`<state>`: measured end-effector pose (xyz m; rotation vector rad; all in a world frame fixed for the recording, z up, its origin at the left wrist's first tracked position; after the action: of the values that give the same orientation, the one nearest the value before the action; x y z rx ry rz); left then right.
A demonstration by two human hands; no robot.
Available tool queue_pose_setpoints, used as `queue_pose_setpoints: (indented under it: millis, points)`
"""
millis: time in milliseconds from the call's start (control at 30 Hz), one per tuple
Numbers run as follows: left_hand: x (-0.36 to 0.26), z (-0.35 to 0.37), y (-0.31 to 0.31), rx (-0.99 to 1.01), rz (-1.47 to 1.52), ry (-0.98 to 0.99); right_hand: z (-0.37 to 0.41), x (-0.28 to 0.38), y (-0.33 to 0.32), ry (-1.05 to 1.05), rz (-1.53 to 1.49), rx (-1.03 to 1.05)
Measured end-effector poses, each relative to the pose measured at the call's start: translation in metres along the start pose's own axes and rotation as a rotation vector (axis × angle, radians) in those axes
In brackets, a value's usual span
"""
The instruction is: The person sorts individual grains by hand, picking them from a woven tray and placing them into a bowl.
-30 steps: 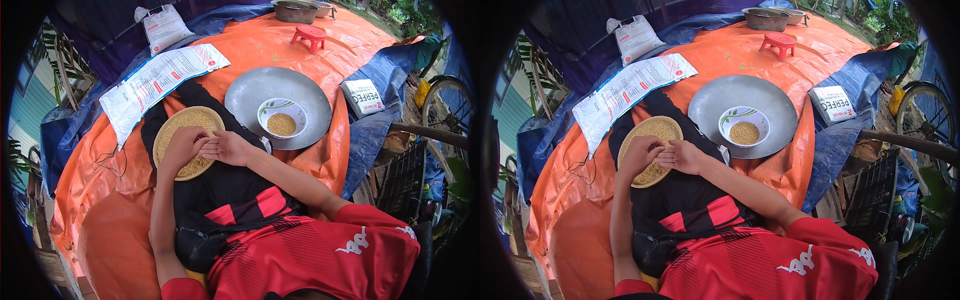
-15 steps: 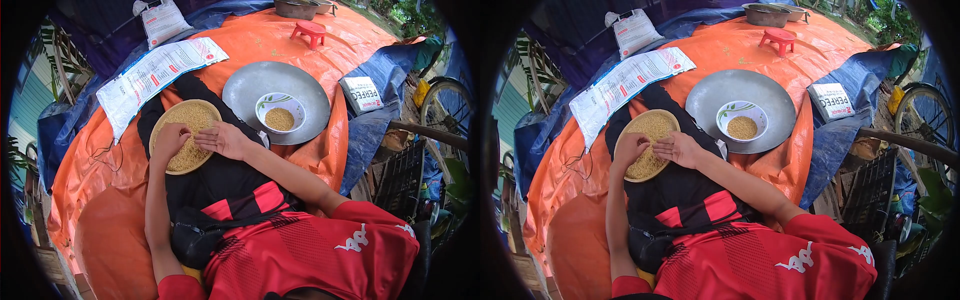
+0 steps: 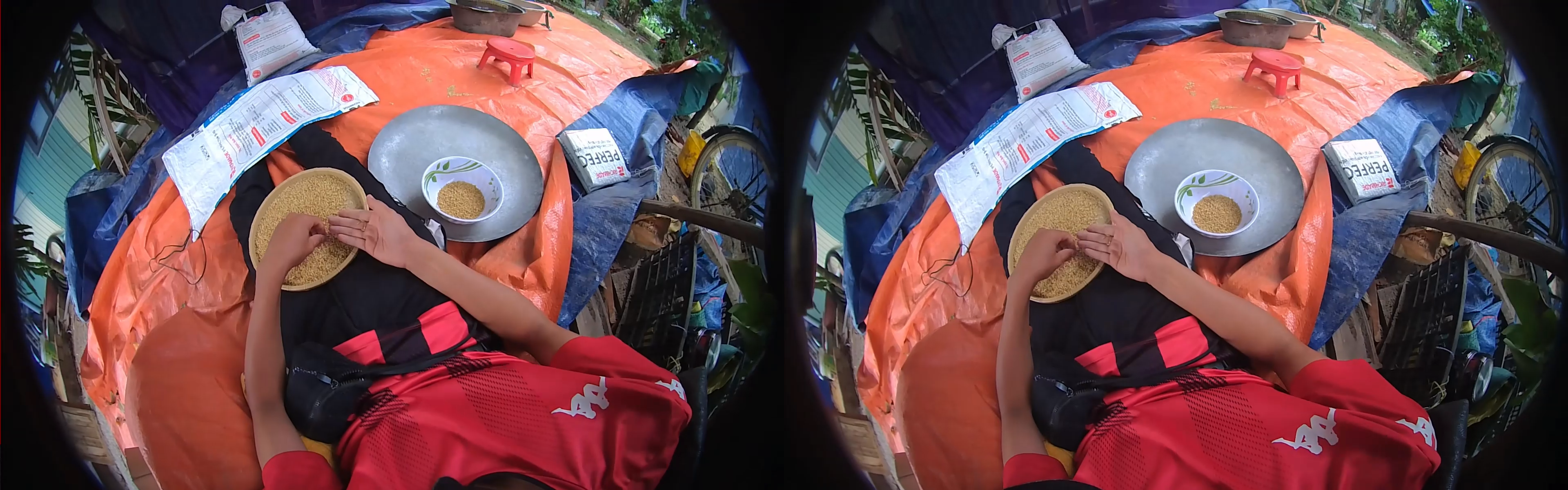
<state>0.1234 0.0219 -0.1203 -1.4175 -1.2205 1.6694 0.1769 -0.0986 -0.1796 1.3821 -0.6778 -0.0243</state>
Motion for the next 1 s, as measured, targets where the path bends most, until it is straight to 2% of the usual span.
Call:
queue_pose_setpoints:
  millis: [167, 367, 467, 567, 667, 767, 867, 967, 1000]
  points:
    - [-0.005, 0.002, -0.012, -0.031, 0.065, -0.031, 0.0, -0.001, -0.006, -0.003, -0.012, 0.054]
    - [-0.029, 0.006, -0.04, -0.152, 0.076, 0.095, 0.003, 0.001, -0.001, 0.024, 0.026, 0.041]
    - [-0.056, 0.009, -0.046, -0.159, 0.179, 0.144, 0.005, 0.0, 0.001, 0.034, 0.026, 0.055]
    - [-0.079, 0.011, -0.041, -0.103, 0.263, 0.178, 0.007, 0.001, 0.002, 0.036, 0.066, -0.016]
    - [-0.074, 0.011, -0.041, -0.232, 0.164, 0.284, 0.006, 0.001, 0.004, 0.047, 0.028, 0.056]
    - [-0.048, 0.007, -0.044, -0.209, 0.085, 0.165, 0.004, -0.002, 0.001, 0.049, 0.029, 0.073]
    - [-0.019, 0.009, -0.03, -0.012, -0.013, -0.018, 0.003, -0.002, 0.0, 0.05, 0.051, 0.074]
    - [-0.002, 0.009, -0.004, 0.186, -0.009, -0.099, 0.002, -0.002, 0.0, 0.055, 0.069, 0.095]
    - [-0.001, 0.008, 0.0, 0.178, -0.034, -0.093, 0.001, -0.003, -0.001, 0.056, 0.063, 0.105]
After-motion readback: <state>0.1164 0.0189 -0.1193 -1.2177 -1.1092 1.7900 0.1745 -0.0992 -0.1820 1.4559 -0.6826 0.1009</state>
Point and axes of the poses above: each hand's wrist, its own z-axis away from the middle knuckle, its own y-axis out of the palm, x = y × z, the point moved 8 cm from there along -z, towards the middle knuckle, and after that the axes turned 9 degrees about -y, right-handed, at the moved point
